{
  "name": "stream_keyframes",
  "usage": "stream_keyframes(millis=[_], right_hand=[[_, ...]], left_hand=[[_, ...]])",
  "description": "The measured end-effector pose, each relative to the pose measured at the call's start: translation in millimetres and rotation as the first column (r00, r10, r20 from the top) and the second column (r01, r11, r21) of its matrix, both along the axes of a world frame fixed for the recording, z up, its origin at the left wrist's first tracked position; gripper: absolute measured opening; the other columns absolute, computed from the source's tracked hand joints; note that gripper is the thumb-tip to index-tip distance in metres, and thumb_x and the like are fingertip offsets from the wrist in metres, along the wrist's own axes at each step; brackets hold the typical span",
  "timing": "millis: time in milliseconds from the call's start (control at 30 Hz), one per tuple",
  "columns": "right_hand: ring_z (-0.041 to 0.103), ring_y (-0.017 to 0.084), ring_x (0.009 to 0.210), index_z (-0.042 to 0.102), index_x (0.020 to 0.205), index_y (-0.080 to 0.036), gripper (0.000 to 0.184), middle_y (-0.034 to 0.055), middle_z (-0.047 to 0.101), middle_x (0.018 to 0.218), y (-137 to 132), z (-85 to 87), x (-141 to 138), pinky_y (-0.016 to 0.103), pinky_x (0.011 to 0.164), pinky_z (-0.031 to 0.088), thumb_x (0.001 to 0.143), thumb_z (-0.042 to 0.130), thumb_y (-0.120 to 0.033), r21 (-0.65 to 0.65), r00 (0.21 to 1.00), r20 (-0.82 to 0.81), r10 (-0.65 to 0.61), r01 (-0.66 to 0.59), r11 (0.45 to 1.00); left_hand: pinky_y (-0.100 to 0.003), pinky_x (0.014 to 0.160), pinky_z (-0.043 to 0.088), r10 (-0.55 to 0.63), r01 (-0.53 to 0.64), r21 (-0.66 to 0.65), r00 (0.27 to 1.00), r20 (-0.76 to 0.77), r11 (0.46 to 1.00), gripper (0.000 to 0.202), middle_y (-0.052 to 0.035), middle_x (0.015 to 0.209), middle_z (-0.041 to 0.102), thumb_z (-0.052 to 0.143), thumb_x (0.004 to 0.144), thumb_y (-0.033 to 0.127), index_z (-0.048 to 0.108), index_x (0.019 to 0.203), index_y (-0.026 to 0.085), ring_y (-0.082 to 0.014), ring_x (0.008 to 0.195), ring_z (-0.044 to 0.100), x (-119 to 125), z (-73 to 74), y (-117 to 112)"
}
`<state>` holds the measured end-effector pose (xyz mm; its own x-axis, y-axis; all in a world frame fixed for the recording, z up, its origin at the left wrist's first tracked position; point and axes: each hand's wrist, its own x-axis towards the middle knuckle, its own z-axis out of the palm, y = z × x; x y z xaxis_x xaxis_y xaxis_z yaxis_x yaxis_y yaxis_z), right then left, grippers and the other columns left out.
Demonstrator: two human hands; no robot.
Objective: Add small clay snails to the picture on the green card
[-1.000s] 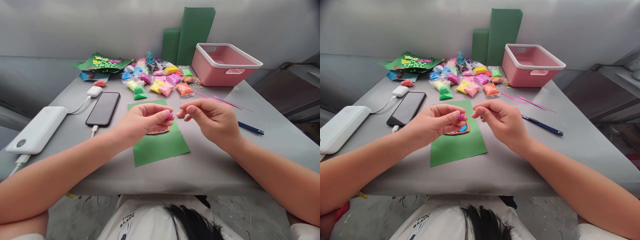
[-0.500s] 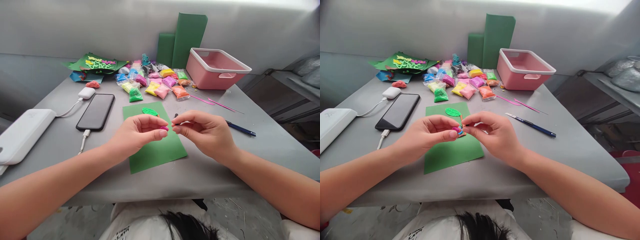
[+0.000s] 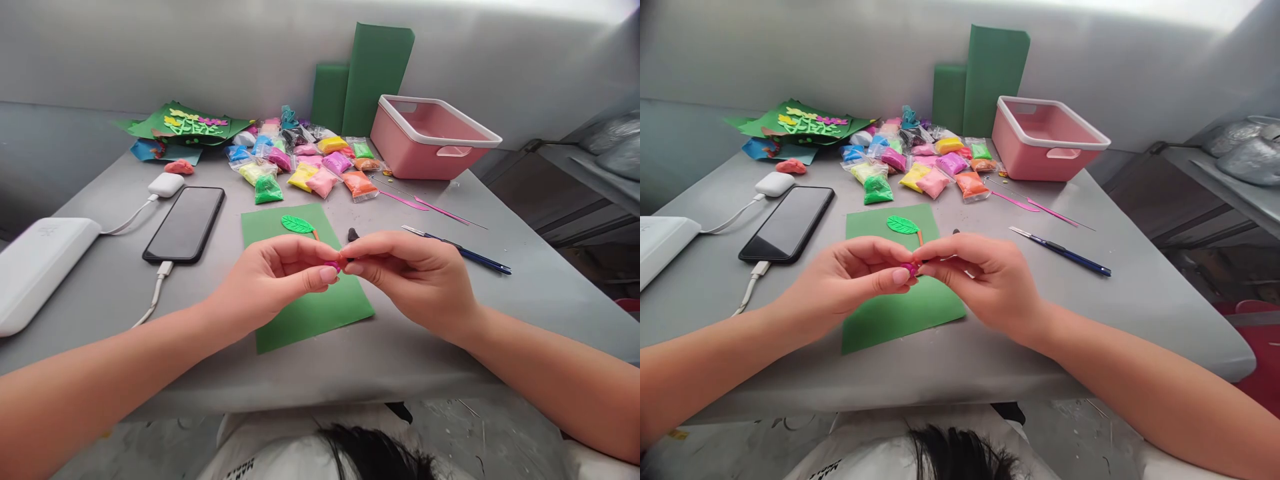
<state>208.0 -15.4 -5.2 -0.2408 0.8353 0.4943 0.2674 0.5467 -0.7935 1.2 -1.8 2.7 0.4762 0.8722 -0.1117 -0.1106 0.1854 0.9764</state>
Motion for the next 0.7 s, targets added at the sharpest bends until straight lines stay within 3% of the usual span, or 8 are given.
stream_keyframes(millis=[267, 700], right_hand=[[0.073, 0.016, 0.077, 0.080, 0.093, -0.030, 0.016, 0.0023, 0.077, 0.089, 2.3, 2.8, 3.4, 0.028, 0.068, 0.064, 0.086, 0.074, -0.017, 0.200, 0.995, 0.057, 0.082, -0.092, 0.975], [0.074, 0.017, 0.082, 0.079, 0.101, -0.034, 0.025, 0.0028, 0.076, 0.097, 0.0, 4.7, 5.6, 0.028, 0.071, 0.065, 0.088, 0.069, -0.015, 0.157, 0.982, 0.098, 0.161, -0.175, 0.972]], left_hand=[[-0.025, 0.075, 0.058, -0.010, 0.017, -0.116, 0.998, 0.065, 0.993, 0.030, 0.0009, 0.081, 0.076, 0.087, 0.075, 0.027, 0.070, 0.098, 0.021, -0.0122, 0.077, 0.071, -0.1, -0.2, -0.8], [-0.031, 0.078, 0.058, -0.057, 0.067, -0.131, 0.995, 0.079, 0.989, 0.042, -0.0002, 0.079, 0.076, 0.093, 0.063, 0.024, 0.068, 0.097, 0.020, -0.0177, 0.080, 0.073, 1.4, 0.1, -2.8]])
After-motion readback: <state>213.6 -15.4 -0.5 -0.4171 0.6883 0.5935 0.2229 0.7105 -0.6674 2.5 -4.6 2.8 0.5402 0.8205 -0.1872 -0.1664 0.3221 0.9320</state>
